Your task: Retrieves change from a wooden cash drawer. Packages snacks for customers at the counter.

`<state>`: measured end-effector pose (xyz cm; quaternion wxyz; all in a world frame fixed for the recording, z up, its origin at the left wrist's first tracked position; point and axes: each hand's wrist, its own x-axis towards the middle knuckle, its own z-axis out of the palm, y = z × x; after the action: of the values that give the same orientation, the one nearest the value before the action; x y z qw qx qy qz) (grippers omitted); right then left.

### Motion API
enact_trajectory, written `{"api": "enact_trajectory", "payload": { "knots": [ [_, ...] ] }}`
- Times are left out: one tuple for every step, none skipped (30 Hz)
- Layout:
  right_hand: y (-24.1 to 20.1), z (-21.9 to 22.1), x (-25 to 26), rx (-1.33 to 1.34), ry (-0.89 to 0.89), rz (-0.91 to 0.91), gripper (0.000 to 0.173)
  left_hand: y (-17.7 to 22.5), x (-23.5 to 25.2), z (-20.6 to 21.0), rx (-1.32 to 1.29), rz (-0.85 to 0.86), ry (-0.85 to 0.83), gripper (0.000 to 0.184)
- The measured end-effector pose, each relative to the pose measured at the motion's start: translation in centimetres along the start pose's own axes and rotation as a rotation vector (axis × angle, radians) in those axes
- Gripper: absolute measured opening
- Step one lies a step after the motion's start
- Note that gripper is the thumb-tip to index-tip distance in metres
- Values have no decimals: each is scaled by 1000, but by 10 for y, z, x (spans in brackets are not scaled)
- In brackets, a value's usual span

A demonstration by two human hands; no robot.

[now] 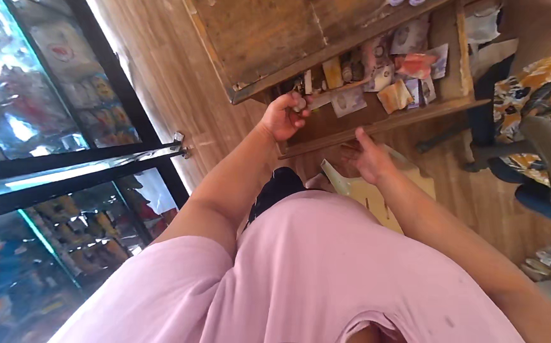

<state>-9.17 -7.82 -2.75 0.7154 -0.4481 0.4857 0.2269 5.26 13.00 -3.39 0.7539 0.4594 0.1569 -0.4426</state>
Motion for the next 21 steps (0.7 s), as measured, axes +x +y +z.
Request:
{"api": "enact_trajectory", "payload": {
  "knots": [
    [-2,6,3,51,18,15,67,0,-1,-2,35,16,-6,18],
    [-3,11,5,93,39,25,70,1,-2,-2,88,23,1,19],
    [-4,16,6,130,58,26,71,2,-3,-2,150,23,20,19],
    [-4,21,8,162,78,18,71,4,-5,1,230,14,55,18],
    [-3,25,11,196,95,3,68,7,-8,5,339,4,102,12],
    [-2,28,13,237,110,-14,63,10,-11,10,495,-4,143,7],
    [-1,30,15,279,127,-31,56,15,-14,14,690,-20,171,9],
    [0,31,17,326,131,-45,49,20,-18,18,892,-51,181,14],
    [1,30,18,362,133,-56,44,24,-21,22,1062,-82,174,18],
    [3,29,19,391,133,-66,39,25,-24,25,1196,-108,164,21],
    [4,27,19,419,130,-75,34,25,-28,26,1296,-127,155,24],
    [5,25,19,445,122,-84,30,24,-31,27,1376,-136,145,25],
    [7,21,20,462,113,-89,27,23,-34,27,1443,-142,139,27],
    [11,14,22,476,104,-93,26,23,-37,26,1503,-148,137,30],
    [15,7,23,486,94,-98,25,22,-38,25,1562,-146,140,32],
    [20,-1,22,495,93,-98,25,20,-37,24,1623,-137,150,33],
    [25,-7,20,499,97,-90,25,18,-35,23,1686,-125,164,33],
    [28,-11,16,498,103,-77,25,17,-31,24,1751,-121,176,34],
    [30,-13,13,495,112,-62,24,15,-26,25,1815,-131,183,34],
    [33,-13,10,495,119,-50,23,14,-20,27,1873,-153,184,34],
    [35,-13,8,495,116,-42,23,13,-14,29,1916,-185,185,33]
  ]
}}
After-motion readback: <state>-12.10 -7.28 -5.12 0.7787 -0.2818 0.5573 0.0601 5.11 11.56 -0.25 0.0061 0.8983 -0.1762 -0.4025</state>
